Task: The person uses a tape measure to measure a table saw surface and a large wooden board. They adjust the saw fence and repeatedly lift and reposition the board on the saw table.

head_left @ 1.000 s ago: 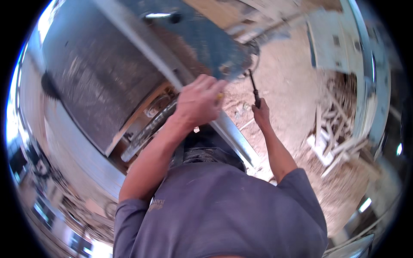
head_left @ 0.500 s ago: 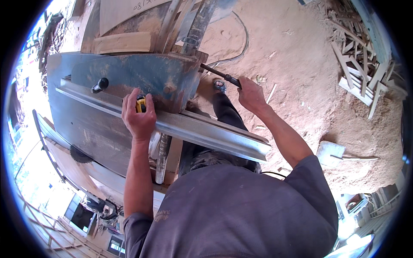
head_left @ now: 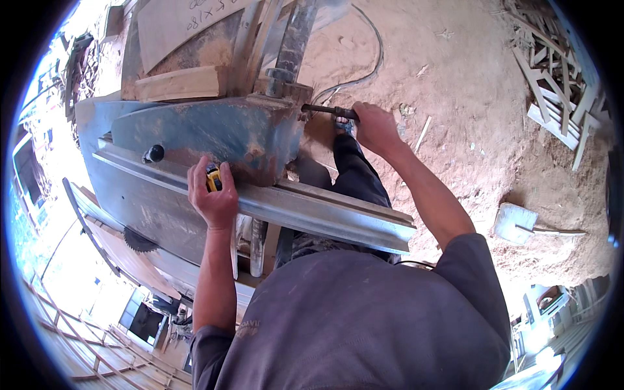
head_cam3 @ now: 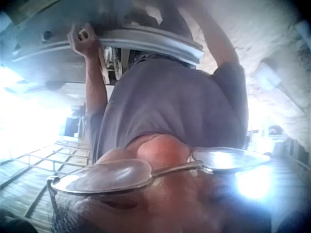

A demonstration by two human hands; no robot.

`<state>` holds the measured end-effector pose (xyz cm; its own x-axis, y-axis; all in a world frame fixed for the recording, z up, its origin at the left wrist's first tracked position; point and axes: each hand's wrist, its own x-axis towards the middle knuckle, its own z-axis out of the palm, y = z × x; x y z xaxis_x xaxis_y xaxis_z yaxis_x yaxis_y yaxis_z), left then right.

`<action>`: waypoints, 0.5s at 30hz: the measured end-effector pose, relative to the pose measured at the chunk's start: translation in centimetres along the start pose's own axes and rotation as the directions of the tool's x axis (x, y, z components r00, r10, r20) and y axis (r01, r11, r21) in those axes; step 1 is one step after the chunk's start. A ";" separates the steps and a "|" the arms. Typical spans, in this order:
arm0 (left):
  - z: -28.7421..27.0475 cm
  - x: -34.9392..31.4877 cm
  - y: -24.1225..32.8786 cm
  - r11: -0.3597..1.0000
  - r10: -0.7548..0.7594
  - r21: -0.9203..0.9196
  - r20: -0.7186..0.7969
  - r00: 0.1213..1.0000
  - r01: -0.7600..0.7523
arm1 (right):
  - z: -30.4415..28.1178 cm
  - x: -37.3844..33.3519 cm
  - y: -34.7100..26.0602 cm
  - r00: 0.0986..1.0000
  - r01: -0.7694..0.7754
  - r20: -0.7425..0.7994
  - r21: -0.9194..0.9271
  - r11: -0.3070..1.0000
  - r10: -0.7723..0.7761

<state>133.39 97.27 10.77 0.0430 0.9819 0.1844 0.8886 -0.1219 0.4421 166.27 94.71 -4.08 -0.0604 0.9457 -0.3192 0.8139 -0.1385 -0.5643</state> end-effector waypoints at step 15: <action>-2.3 1.5 -0.4 0.999 0.019 -0.030 -0.028 0.999 -0.020 | 12.3 8.7 3.3 0.994 0.093 0.055 0.038 0.995 -0.095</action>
<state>132.08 98.45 12.90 0.0472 0.9750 0.2172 0.8737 -0.1457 0.4642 161.30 98.85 -18.07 -0.1694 0.9370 -0.3057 0.7822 -0.0609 -0.6200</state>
